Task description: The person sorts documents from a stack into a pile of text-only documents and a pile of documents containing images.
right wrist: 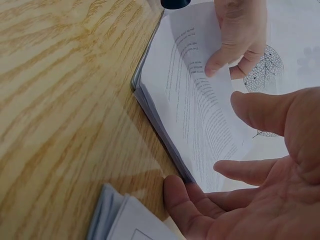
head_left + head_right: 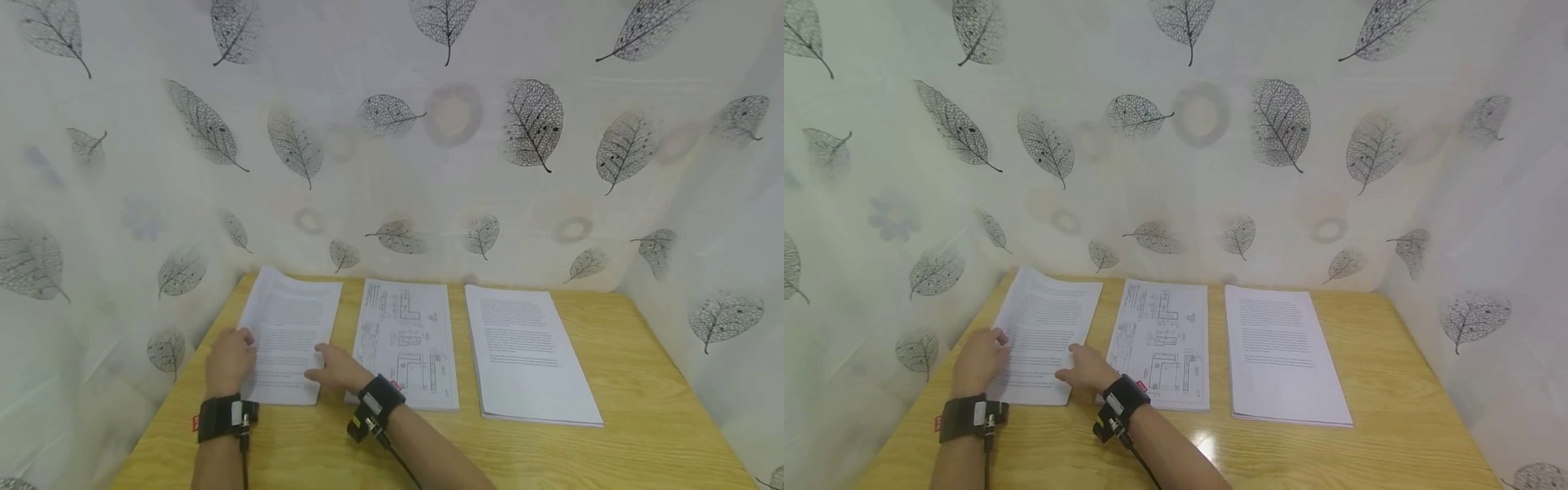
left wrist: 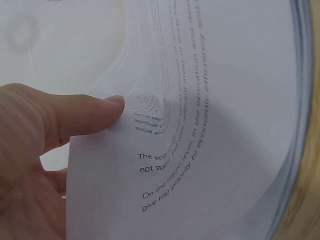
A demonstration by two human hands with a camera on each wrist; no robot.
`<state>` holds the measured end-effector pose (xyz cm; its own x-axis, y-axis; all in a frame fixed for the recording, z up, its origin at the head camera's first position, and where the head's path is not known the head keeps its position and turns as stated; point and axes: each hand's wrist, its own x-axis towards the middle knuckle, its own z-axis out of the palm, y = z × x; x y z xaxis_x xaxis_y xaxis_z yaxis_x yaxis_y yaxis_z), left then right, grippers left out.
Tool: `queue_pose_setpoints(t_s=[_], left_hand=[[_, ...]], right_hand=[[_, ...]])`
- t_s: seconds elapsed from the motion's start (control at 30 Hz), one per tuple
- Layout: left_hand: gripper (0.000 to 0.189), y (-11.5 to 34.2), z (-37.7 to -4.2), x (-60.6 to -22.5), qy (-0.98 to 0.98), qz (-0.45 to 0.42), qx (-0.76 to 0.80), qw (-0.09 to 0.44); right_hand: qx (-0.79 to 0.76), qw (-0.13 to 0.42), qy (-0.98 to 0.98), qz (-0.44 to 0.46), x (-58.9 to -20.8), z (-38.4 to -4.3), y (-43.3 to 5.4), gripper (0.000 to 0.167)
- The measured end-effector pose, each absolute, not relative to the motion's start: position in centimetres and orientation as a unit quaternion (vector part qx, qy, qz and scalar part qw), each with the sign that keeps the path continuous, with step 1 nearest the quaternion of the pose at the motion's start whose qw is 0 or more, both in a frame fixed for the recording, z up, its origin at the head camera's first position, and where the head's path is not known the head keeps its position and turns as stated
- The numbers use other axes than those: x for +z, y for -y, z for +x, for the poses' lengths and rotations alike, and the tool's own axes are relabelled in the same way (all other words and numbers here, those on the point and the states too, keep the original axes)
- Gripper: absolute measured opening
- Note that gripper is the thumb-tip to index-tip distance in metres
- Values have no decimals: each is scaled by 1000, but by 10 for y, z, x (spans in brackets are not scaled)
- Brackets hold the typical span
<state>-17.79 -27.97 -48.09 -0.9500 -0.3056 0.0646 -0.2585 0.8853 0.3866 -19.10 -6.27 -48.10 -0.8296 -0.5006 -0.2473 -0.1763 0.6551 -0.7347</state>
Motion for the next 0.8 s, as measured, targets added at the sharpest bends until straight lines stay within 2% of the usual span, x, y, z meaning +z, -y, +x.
queue_pose_setpoints(t_s=[0.17,0.37,0.67,0.8], left_hand=[[16,274,-181,-477,969,122,-197,80],[49,268,-182,-473,956,159,-225,98],[32,276,-179,-476,960,173,-193,106],[30,283,-179,-474,958,142,-201,147]], right_hand=[[-364,218,-883,-203,-482,-192,62,56],[-357,218,-884,-207,-483,-193,62,55],[-386,224,-875,-187,-487,-195,58,57],[-445,229,-850,-165,-494,-199,55,64]])
